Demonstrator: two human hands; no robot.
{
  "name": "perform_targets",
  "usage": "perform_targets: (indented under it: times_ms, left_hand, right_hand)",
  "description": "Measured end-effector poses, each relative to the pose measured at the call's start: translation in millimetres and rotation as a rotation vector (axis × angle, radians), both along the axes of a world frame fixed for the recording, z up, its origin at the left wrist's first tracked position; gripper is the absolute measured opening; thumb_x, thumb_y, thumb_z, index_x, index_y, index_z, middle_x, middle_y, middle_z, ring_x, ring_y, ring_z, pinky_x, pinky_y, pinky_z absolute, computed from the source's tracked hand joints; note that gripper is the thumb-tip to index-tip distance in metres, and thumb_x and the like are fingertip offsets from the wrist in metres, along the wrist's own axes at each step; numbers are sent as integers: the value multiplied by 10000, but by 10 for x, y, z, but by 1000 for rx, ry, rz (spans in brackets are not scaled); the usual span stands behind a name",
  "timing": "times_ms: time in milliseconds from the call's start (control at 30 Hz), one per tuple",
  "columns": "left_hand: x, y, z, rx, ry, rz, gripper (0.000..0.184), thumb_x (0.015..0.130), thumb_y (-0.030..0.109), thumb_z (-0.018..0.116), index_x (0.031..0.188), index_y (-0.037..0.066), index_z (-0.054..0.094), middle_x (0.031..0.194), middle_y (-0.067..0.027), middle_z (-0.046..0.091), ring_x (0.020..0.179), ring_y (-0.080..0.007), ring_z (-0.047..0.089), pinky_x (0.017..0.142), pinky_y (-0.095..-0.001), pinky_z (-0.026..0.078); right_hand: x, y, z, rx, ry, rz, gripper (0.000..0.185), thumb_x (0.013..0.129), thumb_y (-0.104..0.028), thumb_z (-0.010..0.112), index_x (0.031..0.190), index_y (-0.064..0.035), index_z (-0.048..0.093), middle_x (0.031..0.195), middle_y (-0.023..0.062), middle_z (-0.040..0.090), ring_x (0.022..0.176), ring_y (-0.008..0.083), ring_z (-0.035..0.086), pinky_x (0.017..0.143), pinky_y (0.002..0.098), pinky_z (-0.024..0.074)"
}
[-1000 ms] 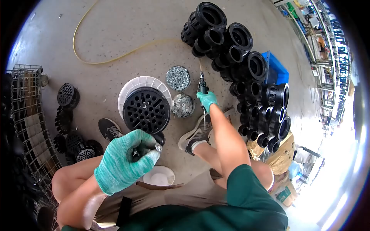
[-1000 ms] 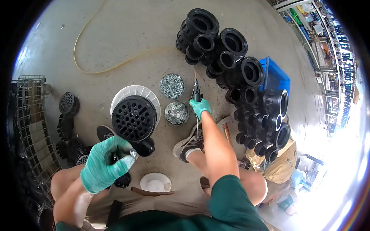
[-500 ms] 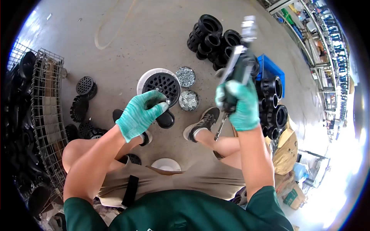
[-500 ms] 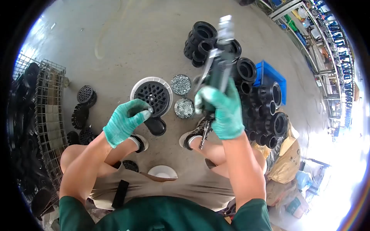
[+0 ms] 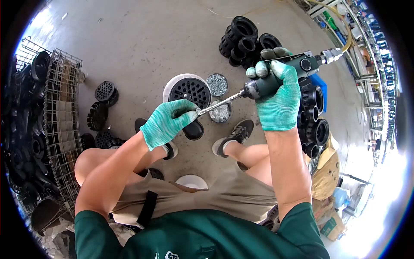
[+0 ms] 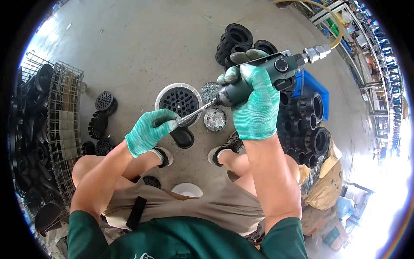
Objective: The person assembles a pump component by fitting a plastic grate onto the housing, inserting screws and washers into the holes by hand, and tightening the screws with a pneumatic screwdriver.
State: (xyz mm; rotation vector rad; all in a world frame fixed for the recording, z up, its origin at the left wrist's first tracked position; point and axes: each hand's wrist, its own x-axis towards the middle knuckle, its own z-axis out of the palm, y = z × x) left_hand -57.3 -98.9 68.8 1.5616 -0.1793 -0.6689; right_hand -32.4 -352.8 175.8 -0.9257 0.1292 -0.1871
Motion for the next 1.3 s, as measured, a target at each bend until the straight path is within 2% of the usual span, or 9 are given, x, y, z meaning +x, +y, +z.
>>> perform_targets:
  times_ms: [233, 467, 567, 633, 667, 800, 1067, 1167, 1300]
  left_hand:
    - [48, -11, -42, -25, 24, 6, 290, 983, 196, 739, 1193, -2, 710, 1061, -24, 709, 989, -96, 609, 928, -278, 509]
    - [-7, -2, -248, 3, -7, 146, 270, 978, 150, 734, 1197, -8, 721, 1062, -38, 740, 970, -101, 638, 903, -282, 526]
    - [65, -24, -424, 235, -126, 192, 258, 965, 121, 736, 1189, -6, 730, 1039, -69, 761, 941, -105, 653, 874, -288, 539]
    - [181, -65, -473, 407, -205, 194, 257, 950, 106, 744, 1183, -2, 736, 1008, -90, 772, 915, -102, 653, 851, -292, 546]
    - [244, -94, -477, 460, -290, 214, 268, 942, 147, 743, 1188, 42, 743, 961, -148, 777, 846, -161, 710, 813, -321, 563]
    - [587, -204, -399, 710, -392, 189, 261, 951, 253, 710, 1174, 125, 754, 982, -194, 747, 856, -352, 731, 806, -386, 573]
    - [830, -266, -439, 783, -367, 142, 265, 938, 281, 695, 1170, 169, 754, 999, -149, 757, 910, -367, 722, 835, -441, 569]
    - [865, -244, -506, 846, -421, 106, 256, 939, 290, 678, 1155, 168, 742, 982, -144, 758, 905, -377, 719, 826, -459, 566]
    - [878, -227, -561, 891, -470, 49, 259, 949, 288, 655, 1170, 161, 704, 953, -147, 755, 889, -387, 715, 807, -479, 562]
  right_hand:
    - [69, 8, -120, -12, -24, 8, 341, 886, -77, 648, 1212, -74, 550, 1094, 144, 653, 816, 213, 655, 752, 417, 601]
    - [86, 65, -182, 45, 77, 130, 303, 932, -89, 674, 1222, -103, 589, 1146, 144, 669, 926, 236, 674, 928, 528, 570]
    - [134, 111, -259, -39, 134, 218, 364, 887, -43, 714, 1229, -88, 595, 1186, 157, 668, 991, 264, 674, 908, 465, 589]
    - [171, 196, -335, -74, 87, 203, 355, 877, 2, 702, 1212, -58, 598, 1149, 135, 684, 950, 220, 701, 852, 371, 608]
    - [203, 215, -365, -97, 46, 206, 352, 879, 7, 699, 1211, -58, 602, 1145, 129, 690, 951, 210, 700, 845, 357, 606]
    - [372, 288, -428, -135, -78, 187, 348, 885, 23, 690, 1213, -62, 613, 1144, 113, 705, 941, 177, 695, 826, 323, 596]
    - [637, 393, -684, -212, -43, 197, 300, 884, 63, 676, 1164, -43, 650, 1066, 80, 720, 825, 112, 660, 758, 282, 575]
    - [710, 363, -750, -236, -26, 224, 349, 860, 44, 676, 1192, -47, 618, 1126, 129, 701, 916, 229, 702, 864, 377, 586]
    - [718, 391, -793, -249, -18, 218, 356, 856, 46, 685, 1194, -45, 622, 1117, 124, 706, 912, 224, 704, 863, 375, 586]
